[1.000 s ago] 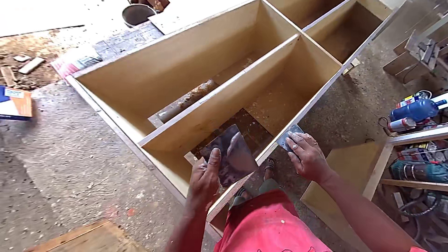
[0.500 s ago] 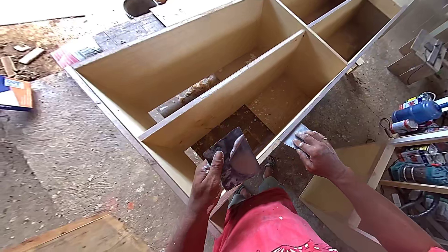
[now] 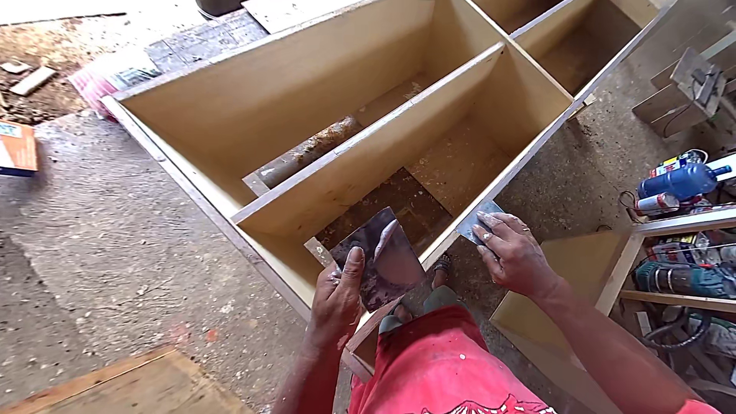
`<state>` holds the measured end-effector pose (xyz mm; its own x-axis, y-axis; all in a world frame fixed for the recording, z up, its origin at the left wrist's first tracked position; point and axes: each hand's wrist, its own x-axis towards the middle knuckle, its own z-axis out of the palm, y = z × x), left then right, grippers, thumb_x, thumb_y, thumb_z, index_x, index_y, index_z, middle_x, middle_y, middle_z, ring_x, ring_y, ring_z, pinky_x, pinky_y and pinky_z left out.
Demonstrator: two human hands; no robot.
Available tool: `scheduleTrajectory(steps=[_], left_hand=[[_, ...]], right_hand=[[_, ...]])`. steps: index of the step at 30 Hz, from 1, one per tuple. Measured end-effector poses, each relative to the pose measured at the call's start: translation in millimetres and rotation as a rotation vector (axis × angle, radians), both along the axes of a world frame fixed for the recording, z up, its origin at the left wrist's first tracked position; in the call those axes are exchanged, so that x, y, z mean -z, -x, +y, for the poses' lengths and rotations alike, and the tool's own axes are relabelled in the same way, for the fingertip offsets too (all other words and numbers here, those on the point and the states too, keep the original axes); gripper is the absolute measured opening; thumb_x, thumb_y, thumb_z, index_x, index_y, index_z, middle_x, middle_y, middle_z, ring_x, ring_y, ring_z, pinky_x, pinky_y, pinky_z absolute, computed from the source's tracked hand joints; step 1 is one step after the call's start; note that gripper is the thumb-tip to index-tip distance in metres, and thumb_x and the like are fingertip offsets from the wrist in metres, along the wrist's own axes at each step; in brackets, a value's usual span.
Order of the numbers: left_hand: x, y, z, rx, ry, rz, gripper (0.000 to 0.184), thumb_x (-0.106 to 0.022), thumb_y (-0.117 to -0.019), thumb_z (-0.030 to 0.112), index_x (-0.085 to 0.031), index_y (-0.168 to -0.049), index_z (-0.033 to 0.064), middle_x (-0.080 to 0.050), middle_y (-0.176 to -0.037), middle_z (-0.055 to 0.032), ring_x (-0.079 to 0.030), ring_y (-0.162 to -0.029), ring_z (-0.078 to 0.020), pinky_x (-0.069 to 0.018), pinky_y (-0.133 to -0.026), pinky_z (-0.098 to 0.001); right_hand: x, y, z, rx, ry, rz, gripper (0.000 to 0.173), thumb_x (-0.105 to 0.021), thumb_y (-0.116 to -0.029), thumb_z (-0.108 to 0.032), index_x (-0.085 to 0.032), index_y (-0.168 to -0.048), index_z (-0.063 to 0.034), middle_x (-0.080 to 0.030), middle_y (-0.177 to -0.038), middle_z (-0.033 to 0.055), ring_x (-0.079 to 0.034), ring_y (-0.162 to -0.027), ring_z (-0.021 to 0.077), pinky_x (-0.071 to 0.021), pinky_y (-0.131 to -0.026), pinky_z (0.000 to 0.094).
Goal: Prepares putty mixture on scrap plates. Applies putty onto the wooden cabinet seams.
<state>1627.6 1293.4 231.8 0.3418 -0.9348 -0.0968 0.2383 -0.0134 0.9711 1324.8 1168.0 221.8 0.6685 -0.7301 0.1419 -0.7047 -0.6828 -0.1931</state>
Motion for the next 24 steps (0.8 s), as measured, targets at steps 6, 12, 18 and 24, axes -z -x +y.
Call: scheduleTrajectory(steps=[6,12,18,24], left_hand=[[-3.1,-7.5,8.2,0.022,0.024,0.029,0.03,-0.044,-0.1094,0.033,-0.068,-0.109,0.0143,-0.073,-0.089,0.0022,-0.072,-0.083,-0.0083,-0.0618,-0.079,-0.0276],[0.6,-13.6,12.9,0.04,0.024,0.035,0.03,-0.043,-0.1097,0.032,-0.067,-0.108,0.0144,-0.073,-0.089,0.0026,-0.072,-0.083,-0.0077,-0.0617,-0.079,-0.0269],[0.8,-14.4,17.7,0.038,0.034,0.038,0.03,-0.042,-0.1101,0.03,-0.067,-0.109,0.0133,-0.073,-0.089,0.0023,-0.071,-0.084,-0.0078,-0.0614,-0.08,-0.0274],[-0.5,-1.0,22.4,0.012,0.046,0.049,0.031,-0.042,-0.11,0.028,-0.067,-0.108,0.0102,-0.073,-0.089,0.0002,-0.071,-0.084,-0.0092,-0.0614,-0.08,-0.0287]], right_hand=[[-2.2,9.6,11.8,0.015,-0.027,0.051,0.039,-0.048,-0.1011,-0.029,-0.073,-0.127,-0.0138,-0.063,-0.142,0.0072,-0.052,-0.139,0.0298,-0.0403,-0.115,0.0533],[28.5,-24.0,36.8,0.012,0.029,-0.099,0.038,-0.052,-0.103,-0.028,-0.069,-0.134,-0.0135,-0.055,-0.151,0.0079,-0.045,-0.145,0.0282,-0.0341,-0.121,0.0539],[7.6,-7.0,40.0,0.024,0.005,-0.035,0.039,-0.049,-0.1024,-0.029,-0.072,-0.13,-0.0132,-0.063,-0.142,0.008,-0.054,-0.137,0.0305,-0.041,-0.114,0.0542],[-1.1,-12.0,22.4,-0.005,-0.069,0.076,0.039,-0.049,-0.1009,-0.029,-0.072,-0.129,-0.0148,-0.06,-0.146,0.0067,-0.05,-0.141,0.0288,-0.0388,-0.116,0.053]])
